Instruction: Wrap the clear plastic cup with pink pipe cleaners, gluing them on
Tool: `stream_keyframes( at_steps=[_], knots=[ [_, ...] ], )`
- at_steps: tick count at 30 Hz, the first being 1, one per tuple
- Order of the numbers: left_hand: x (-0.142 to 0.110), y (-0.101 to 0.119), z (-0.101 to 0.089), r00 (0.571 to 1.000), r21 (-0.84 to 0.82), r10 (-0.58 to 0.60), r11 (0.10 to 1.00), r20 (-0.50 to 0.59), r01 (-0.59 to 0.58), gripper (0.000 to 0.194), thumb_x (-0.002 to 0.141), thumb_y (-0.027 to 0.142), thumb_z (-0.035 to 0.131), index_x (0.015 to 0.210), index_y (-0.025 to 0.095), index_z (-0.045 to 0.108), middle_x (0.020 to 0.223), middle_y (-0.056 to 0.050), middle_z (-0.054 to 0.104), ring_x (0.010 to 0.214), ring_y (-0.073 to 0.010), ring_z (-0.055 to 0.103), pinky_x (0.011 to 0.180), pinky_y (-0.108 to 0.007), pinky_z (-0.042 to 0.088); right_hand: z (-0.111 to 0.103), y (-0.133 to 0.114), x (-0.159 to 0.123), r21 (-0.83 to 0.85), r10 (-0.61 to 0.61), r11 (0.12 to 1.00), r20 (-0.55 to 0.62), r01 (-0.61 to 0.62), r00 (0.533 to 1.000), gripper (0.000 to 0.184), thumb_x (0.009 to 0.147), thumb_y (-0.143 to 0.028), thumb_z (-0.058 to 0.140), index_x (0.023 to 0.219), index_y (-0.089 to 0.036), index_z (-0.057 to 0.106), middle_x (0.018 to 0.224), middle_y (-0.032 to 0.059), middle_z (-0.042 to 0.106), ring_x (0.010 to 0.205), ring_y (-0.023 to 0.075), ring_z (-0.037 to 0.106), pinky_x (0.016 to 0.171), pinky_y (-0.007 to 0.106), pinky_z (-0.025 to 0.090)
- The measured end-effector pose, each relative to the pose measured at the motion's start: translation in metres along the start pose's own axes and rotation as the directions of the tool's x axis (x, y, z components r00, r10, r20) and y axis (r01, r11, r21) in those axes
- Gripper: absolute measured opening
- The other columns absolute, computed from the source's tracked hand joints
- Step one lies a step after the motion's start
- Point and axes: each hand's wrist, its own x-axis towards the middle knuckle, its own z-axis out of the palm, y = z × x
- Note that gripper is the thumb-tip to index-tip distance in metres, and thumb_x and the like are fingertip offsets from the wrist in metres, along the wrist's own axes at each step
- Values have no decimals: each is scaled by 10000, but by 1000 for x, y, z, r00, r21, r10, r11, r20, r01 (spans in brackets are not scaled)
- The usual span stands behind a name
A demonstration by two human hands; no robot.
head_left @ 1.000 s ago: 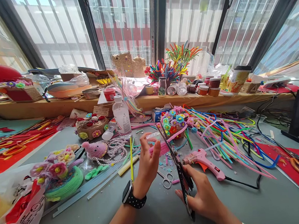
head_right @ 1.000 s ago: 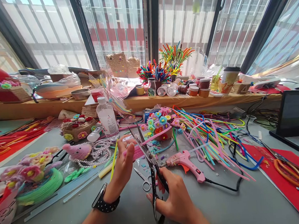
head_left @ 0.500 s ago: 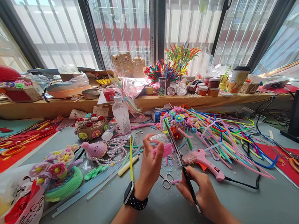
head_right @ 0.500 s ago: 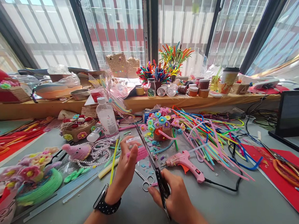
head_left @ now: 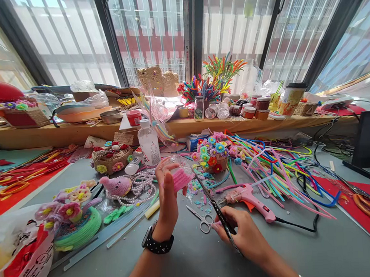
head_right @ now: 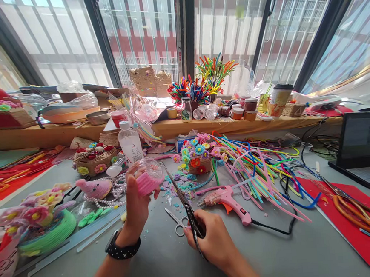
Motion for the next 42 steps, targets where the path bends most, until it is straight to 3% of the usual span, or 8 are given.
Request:
stream_keyframes(
  at_steps=[8,15,18,21,25,28,34,42],
  knots=[
    [-2,1,-1,982,-57,128,991,139,-121,615,678,610,569,1172,275,420,1050,-54,495,542,-80,448,384,-198,368,21,-28,6,-353,131,932,124,-79,984,126,675,-291,627,737,-181,630,750,43,688,684,187,583,563,245,306],
    [0,5,2,983,10,-55,999,178,54,558,703,379,664,1182,241,413,940,-17,533,480,-44,452,420,-198,367,32,-51,10,-399,182,914,259,-66,949,265,672,-266,607,917,-176,653,921,102,692,847,262,630,635,277,403],
    [1,6,3,988,-35,-105,993,115,110,589,646,437,700,1136,205,469,800,17,527,456,-33,424,393,-170,337,20,-53,9,-378,118,926,297,3,948,272,688,-288,629,943,-202,667,934,74,684,853,233,624,677,271,414],
    [1,6,3,985,-114,-160,979,62,166,656,580,501,725,1114,189,504,727,32,514,459,-31,409,385,-151,319,-6,-48,18,-409,62,911,237,42,970,184,764,-311,598,898,-216,682,919,36,676,854,172,618,698,228,417],
    [2,2,1,979,-169,-187,965,78,198,674,567,549,713,1110,189,539,712,27,535,494,-46,416,399,-151,329,-43,-28,55,-648,70,760,147,43,987,232,871,-213,452,958,-186,665,978,76,646,929,190,603,736,251,438],
    [3,-1,0,973,-185,-213,956,86,226,686,579,576,689,1135,201,544,778,7,595,582,-80,499,474,-178,403,-58,-13,85,-712,103,697,220,87,970,167,828,-141,531,912,-177,672,995,97,638,979,212,591,796,275,442],
    [2,1,3,929,-212,-308,913,207,350,668,659,509,668,1226,221,464,935,-33,654,824,-182,632,755,-311,485,-58,-1,103,-785,205,603,320,139,925,298,869,-305,524,1131,-163,528,1147,79,557,962,189,579,802,386,495],
    [-1,7,5,926,-142,-328,924,186,356,668,700,412,670,1261,212,368,955,-41,660,883,-203,648,811,-350,485,-55,5,107,-812,200,563,316,155,927,287,872,-299,519,1126,-165,534,1144,78,560,962,189,579,804,386,494]
  ],
)
